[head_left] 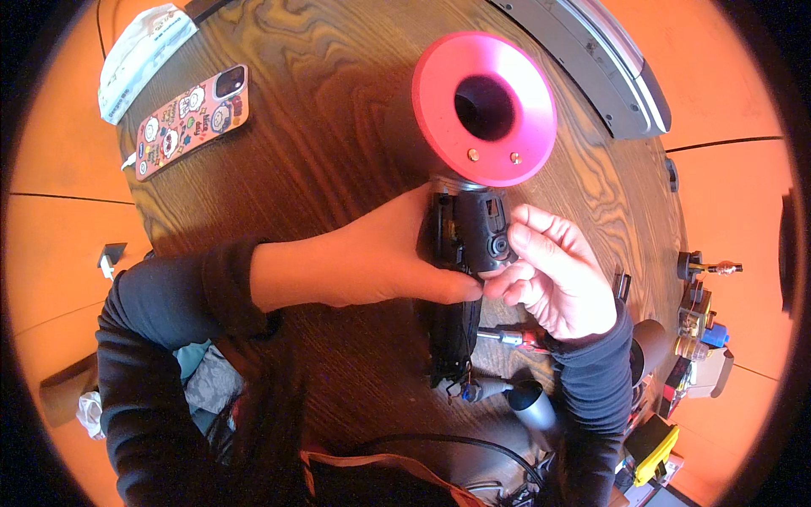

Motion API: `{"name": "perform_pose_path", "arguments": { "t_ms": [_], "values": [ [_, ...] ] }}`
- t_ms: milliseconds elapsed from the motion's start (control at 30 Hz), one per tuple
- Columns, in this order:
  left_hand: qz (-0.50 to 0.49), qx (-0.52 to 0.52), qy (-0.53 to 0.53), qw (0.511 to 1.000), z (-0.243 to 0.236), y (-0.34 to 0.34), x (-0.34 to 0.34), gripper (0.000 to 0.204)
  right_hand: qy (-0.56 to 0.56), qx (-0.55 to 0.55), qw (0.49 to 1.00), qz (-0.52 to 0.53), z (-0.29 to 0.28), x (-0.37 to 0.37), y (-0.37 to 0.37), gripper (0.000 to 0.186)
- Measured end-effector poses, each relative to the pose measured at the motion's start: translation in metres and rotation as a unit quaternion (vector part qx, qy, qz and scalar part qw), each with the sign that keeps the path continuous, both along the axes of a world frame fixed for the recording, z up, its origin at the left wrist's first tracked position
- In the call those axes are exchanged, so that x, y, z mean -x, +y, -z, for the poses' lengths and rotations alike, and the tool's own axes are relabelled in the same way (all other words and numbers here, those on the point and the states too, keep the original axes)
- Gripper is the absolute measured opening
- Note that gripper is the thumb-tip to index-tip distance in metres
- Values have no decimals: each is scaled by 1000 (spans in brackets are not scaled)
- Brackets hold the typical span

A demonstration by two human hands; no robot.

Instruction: The person disassembles a hair dryer on a wooden table, using a screwdriver and pliers to remove screws and internal components. They detach the handle, expose the internal wiring, and manipulate small parts with tweezers before reassembling the device.

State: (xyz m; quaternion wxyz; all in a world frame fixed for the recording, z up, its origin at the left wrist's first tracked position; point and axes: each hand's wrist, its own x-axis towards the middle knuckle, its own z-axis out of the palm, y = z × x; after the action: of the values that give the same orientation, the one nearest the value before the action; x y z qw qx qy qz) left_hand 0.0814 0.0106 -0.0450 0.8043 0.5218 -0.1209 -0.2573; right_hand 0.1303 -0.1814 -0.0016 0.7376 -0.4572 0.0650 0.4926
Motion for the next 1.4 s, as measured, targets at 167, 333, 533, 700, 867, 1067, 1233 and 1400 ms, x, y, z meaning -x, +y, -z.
{"name": "perform_pose_path", "arguments": {
  "t_ms": [167, 333, 533, 700, 867, 1067, 1233, 1400],
  "values": [
    [-30, -34, -10, 999, 1, 1, 1, 50, -224, 123, 964, -70, -2, 1, 4, 16],
    [-15, -25, -19, 999, 1, 2, 1, 57, -222, 127, 962, -95, -2, 2, 5, 19],
    [-36, -10, 18, 999, 3, -1, 4, 65, -330, 138, 933, -52, 3, 9, 10, 21],
    [-40, -23, 0, 999, 4, -1, 4, 61, -328, 166, 927, -79, 4, 6, 9, 28],
    [-26, -19, 107, 994, 3, 2, 6, 51, -347, 135, 925, -74, 9, 8, 11, 32],
    [-37, 7, 73, 997, 12, -3, 6, 49, -405, 116, 903, -76, 10, 2, 9, 28],
    [-33, 62, 95, 993, 14, -3, 6, 44, -357, -15, 934, 27, 16, 1, 13, 14],
    [-47, 30, 57, 997, 9, -3, 5, 52, -302, -28, 953, -6, 20, 3, 14, 44]
  ]
}}
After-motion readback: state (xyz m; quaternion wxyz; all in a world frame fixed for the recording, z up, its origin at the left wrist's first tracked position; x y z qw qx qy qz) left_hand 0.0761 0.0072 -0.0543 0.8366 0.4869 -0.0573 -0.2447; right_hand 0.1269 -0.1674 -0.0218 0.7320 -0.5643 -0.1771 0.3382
